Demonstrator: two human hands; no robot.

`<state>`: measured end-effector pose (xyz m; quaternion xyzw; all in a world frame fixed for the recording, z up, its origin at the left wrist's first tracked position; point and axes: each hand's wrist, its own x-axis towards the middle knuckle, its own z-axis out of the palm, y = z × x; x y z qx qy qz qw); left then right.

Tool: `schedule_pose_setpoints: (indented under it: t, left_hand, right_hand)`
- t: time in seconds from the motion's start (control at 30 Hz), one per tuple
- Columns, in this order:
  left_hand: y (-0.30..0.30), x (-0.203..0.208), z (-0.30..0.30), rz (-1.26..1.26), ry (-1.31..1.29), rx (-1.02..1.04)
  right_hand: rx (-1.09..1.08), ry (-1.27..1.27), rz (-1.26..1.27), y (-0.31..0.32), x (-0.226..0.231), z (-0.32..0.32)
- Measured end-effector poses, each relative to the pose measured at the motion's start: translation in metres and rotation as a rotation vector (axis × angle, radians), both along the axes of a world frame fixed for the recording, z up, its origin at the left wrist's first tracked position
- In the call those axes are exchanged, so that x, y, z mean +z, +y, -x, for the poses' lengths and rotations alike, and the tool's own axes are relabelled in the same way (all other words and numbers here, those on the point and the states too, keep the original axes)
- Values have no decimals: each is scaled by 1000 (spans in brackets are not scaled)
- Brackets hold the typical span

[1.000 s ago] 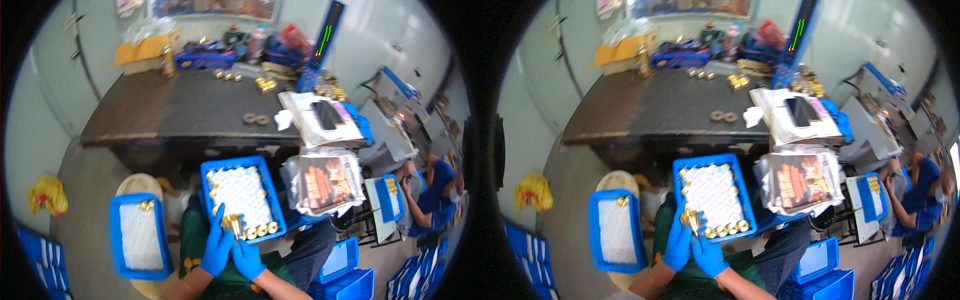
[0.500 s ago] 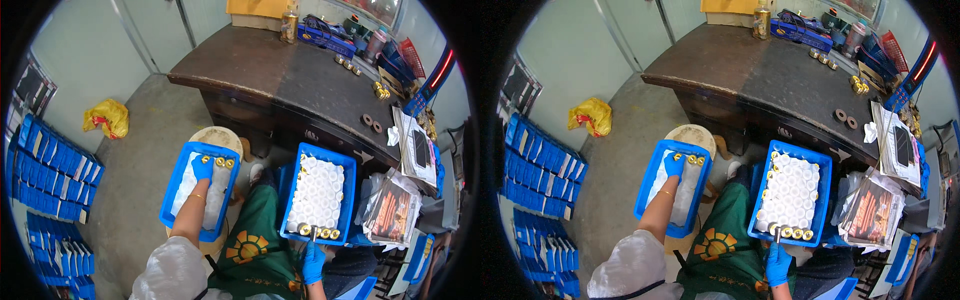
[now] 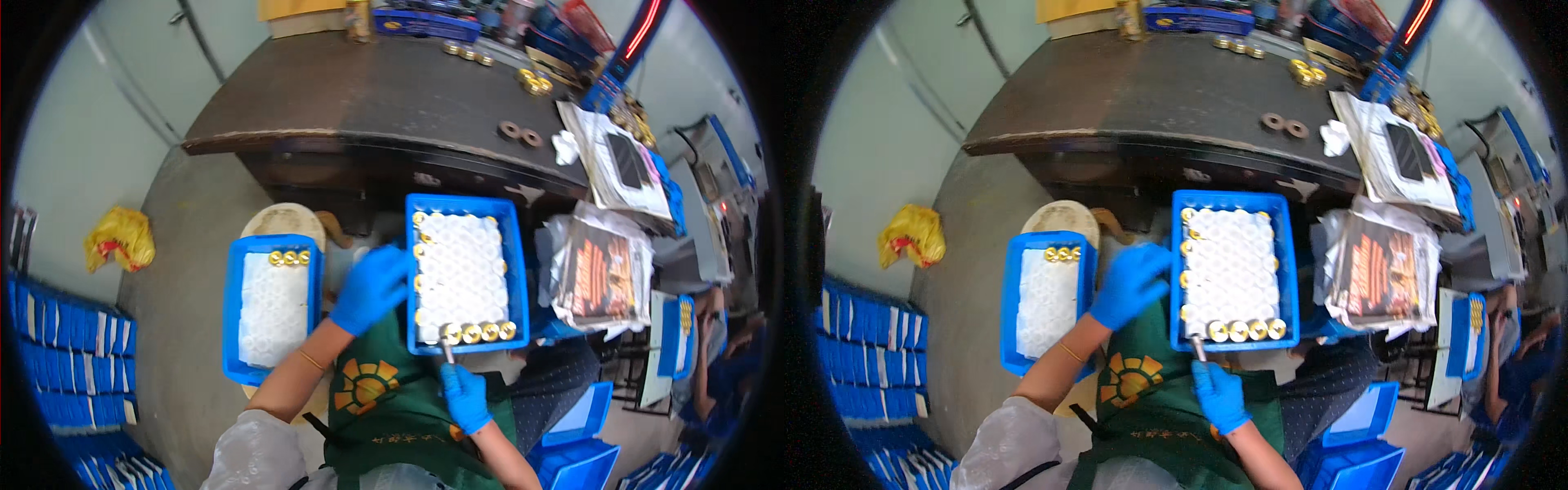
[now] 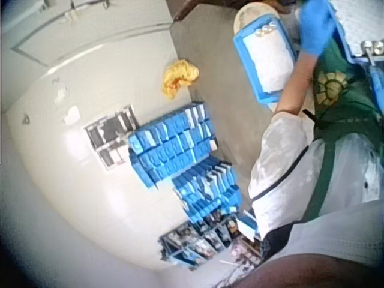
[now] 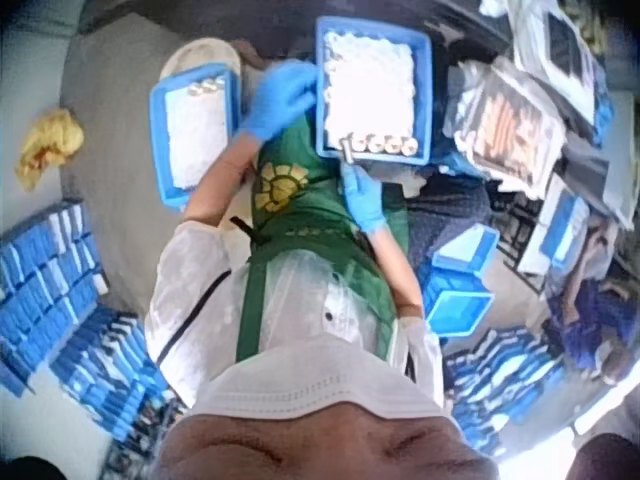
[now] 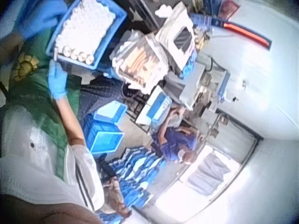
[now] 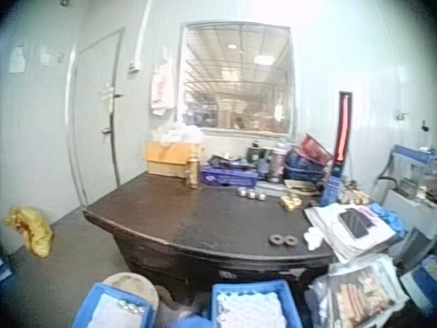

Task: Sorting and assembling small cylindrical brass or metal components into blue plastic trays.

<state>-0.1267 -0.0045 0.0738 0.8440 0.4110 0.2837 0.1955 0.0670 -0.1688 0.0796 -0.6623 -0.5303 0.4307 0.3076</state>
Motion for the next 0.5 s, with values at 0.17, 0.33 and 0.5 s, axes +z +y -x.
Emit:
schedule_pose_setpoints:
  t: [0.17,0.33,0.5]
  left_hand:
    - [-29,-67,-89,-123,388,-522]
    - [-21,-70,-97,195,411,-564]
    - [-37,-1,-99,1018,-735,-184]
  right_hand:
    - [32,52,-90,-14,1,3]
    - [-55,99,-34,-23,6,-17]
    - [-3,55,-36,-11,12,-36]
